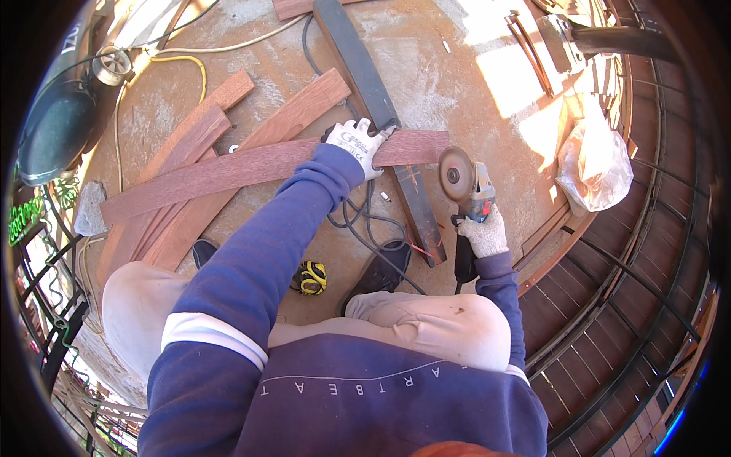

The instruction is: The person measures a wooden plank with a tape measure, marks it with a pencil, and cuts the plank with a handheld power tool. They move wood pieces aside and continue cutting multiple segments.

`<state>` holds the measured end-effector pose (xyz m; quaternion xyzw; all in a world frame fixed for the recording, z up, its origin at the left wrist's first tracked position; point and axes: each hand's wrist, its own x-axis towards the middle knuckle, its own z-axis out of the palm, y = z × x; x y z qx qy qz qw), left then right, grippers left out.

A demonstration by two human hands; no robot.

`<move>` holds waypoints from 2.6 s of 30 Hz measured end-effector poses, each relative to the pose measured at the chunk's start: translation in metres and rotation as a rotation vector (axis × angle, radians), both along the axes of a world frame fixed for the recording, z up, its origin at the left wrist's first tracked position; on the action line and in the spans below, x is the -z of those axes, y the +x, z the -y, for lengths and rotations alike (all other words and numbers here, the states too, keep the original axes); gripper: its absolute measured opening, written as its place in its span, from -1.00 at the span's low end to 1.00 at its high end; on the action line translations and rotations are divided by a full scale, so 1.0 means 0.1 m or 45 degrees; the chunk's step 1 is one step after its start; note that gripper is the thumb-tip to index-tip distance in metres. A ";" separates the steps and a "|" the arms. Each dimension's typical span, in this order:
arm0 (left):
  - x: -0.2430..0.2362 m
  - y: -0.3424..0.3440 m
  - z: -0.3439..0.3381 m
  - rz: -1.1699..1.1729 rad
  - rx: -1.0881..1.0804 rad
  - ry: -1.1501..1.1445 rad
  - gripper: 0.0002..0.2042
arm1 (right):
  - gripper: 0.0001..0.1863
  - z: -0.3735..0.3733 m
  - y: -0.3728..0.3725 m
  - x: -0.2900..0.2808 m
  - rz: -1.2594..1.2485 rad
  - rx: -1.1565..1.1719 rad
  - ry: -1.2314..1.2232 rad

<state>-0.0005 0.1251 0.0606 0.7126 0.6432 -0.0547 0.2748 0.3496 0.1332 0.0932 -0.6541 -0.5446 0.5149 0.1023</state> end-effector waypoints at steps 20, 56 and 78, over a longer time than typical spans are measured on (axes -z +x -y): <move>-0.01 0.00 -0.01 0.060 -0.039 -0.019 -0.17 | -0.45 -0.02 0.01 0.03 0.062 -0.061 0.020; 0.06 -0.02 -0.03 0.093 0.003 -0.034 -0.21 | -0.48 -0.35 -0.50 -0.20 0.138 -0.071 0.024; -0.18 -0.12 -0.11 0.067 0.015 -0.087 -0.12 | -0.47 -0.09 -0.06 -0.24 -0.227 0.411 0.085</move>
